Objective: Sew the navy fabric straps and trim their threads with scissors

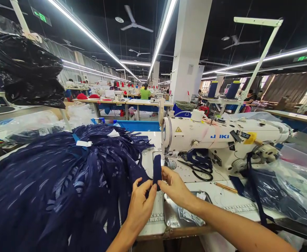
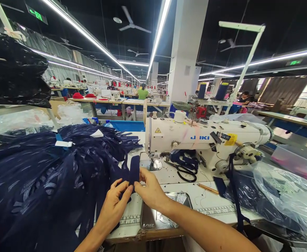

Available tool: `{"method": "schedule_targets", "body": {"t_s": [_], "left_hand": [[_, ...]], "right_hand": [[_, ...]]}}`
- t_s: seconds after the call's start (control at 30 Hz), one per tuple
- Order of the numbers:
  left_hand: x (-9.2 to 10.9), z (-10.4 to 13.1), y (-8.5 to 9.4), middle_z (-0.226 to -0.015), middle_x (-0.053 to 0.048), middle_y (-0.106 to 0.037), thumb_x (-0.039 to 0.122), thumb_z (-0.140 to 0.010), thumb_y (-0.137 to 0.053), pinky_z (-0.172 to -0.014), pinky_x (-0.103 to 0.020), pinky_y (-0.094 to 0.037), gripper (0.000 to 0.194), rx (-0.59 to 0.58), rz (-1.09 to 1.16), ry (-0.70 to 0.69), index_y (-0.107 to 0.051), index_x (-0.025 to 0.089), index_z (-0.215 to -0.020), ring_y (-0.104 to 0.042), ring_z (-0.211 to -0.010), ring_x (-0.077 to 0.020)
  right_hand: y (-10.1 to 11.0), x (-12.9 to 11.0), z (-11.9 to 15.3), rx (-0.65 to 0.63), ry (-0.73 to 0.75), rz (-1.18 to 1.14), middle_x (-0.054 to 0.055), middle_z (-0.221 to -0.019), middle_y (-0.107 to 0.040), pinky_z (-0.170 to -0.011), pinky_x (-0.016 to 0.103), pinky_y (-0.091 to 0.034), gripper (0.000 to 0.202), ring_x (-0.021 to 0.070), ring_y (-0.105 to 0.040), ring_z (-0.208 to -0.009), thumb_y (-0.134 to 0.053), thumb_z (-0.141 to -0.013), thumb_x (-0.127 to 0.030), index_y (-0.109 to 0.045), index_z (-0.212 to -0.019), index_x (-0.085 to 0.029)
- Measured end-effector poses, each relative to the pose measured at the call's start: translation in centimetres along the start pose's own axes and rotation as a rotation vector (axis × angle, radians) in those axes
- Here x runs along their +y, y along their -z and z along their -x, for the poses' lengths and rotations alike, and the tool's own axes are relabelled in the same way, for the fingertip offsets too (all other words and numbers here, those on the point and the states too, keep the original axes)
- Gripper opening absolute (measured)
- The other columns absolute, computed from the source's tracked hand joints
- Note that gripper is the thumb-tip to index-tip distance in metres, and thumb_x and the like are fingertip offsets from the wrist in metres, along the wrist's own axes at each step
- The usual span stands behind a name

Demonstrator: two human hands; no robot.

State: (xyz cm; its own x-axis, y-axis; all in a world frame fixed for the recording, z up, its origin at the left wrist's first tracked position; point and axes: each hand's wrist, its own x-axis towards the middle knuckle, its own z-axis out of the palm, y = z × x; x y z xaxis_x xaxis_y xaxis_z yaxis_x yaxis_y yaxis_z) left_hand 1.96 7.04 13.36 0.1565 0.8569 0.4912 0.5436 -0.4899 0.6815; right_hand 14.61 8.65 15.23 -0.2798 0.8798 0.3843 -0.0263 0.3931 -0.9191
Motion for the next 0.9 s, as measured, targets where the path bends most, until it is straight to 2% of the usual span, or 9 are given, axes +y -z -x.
{"method": "schedule_targets", "body": {"t_s": [0.1,0.17,0.27,0.33,0.4,0.6,0.73,0.83,0.9], "left_hand": [[0.2,0.0,0.0,-0.050,0.007,-0.033,0.031,-0.079,-0.034,-0.090,-0.039,-0.037,0.029,-0.001,0.014,0.022,-0.036,0.019,-0.053,-0.041,-0.050,-0.0104],[0.3,0.0,0.1,-0.050,0.006,-0.032,0.033,-0.078,-0.034,-0.084,-0.035,-0.040,0.030,0.016,0.033,0.061,-0.034,0.019,-0.052,-0.039,-0.051,-0.0105],[0.3,-0.1,0.2,-0.051,0.006,-0.034,0.034,-0.079,-0.034,-0.070,-0.028,-0.044,0.030,0.034,0.083,0.116,-0.037,0.019,-0.053,-0.036,-0.049,-0.0098],[0.3,-0.2,0.2,-0.051,0.005,-0.040,0.033,-0.079,-0.035,-0.063,-0.025,-0.043,0.029,0.027,0.105,0.117,-0.043,0.018,-0.056,-0.039,-0.050,-0.0101],[0.4,-0.2,0.2,-0.055,0.003,-0.048,0.033,-0.080,-0.034,-0.061,-0.025,-0.042,0.030,0.024,0.099,0.093,-0.048,0.018,-0.059,-0.044,-0.053,-0.0113],[0.9,0.0,0.1,-0.060,0.002,-0.059,0.030,-0.082,-0.034,-0.075,-0.030,-0.042,0.029,0.046,-0.001,-0.014,-0.054,0.019,-0.064,-0.053,-0.061,-0.0139],[1.0,0.2,0.0,-0.055,0.003,-0.055,0.027,-0.082,-0.034,-0.081,-0.033,-0.040,0.027,0.051,-0.077,-0.094,-0.051,0.019,-0.063,-0.050,-0.055,-0.0122],[0.8,0.2,-0.2,-0.052,0.005,-0.051,0.027,-0.082,-0.034,-0.081,-0.034,-0.040,0.028,0.044,-0.118,-0.131,-0.046,0.019,-0.058,-0.044,-0.049,-0.0104],[0.6,0.2,-0.2,-0.051,0.004,-0.050,0.027,-0.082,-0.034,-0.077,-0.032,-0.041,0.029,0.031,-0.124,-0.121,-0.046,0.019,-0.057,-0.045,-0.050,-0.0111]], "right_hand": [[0.4,0.4,0.4,-0.015,0.042,0.078,0.000,-0.074,-0.058,-0.063,0.026,-0.044,0.040,0.0127,-0.053,-0.066,-0.033,-0.060,-0.003,-0.053,-0.092,-0.018],[0.9,0.4,0.8,0.037,0.091,0.238,0.002,-0.079,-0.058,-0.063,0.027,-0.044,0.044,0.0135,-0.053,-0.068,-0.033,-0.063,-0.002,-0.049,-0.101,-0.018],[1.8,0.0,1.6,0.156,0.291,0.614,0.005,-0.083,-0.057,-0.069,0.032,-0.041,0.026,0.0164,-0.052,-0.073,-0.042,-0.073,-0.007,-0.050,-0.096,-0.018],[2.1,-0.3,1.8,0.151,0.470,0.814,0.005,-0.080,-0.058,-0.071,0.034,-0.038,0.012,0.0172,-0.051,-0.074,-0.045,-0.079,-0.011,-0.053,-0.086,-0.018],[2.2,-0.5,1.8,0.107,0.579,0.927,0.004,-0.077,-0.059,-0.072,0.035,-0.035,0.012,0.0165,-0.051,-0.072,-0.043,-0.083,-0.012,-0.054,-0.083,-0.017],[1.8,-0.7,1.4,0.076,0.599,1.045,0.003,-0.068,-0.058,-0.071,0.033,-0.033,0.022,0.0141,-0.049,-0.064,-0.037,-0.088,-0.013,-0.055,-0.076,-0.016],[1.8,-0.8,1.1,0.050,0.644,1.159,0.002,-0.062,-0.052,-0.067,0.031,-0.032,0.029,0.0139,-0.044,-0.061,-0.032,-0.088,-0.010,-0.052,-0.067,-0.016],[1.8,-0.9,1.1,-0.029,0.689,1.246,0.002,-0.060,-0.049,-0.065,0.031,-0.032,0.029,0.0141,-0.040,-0.058,-0.032,-0.083,-0.007,-0.047,-0.061,-0.017],[1.9,-1.1,1.2,-0.066,0.693,1.164,0.001,-0.059,-0.047,-0.063,0.030,-0.033,0.024,0.0137,-0.039,-0.056,-0.035,-0.079,-0.007,-0.045,-0.060,-0.018]]}}
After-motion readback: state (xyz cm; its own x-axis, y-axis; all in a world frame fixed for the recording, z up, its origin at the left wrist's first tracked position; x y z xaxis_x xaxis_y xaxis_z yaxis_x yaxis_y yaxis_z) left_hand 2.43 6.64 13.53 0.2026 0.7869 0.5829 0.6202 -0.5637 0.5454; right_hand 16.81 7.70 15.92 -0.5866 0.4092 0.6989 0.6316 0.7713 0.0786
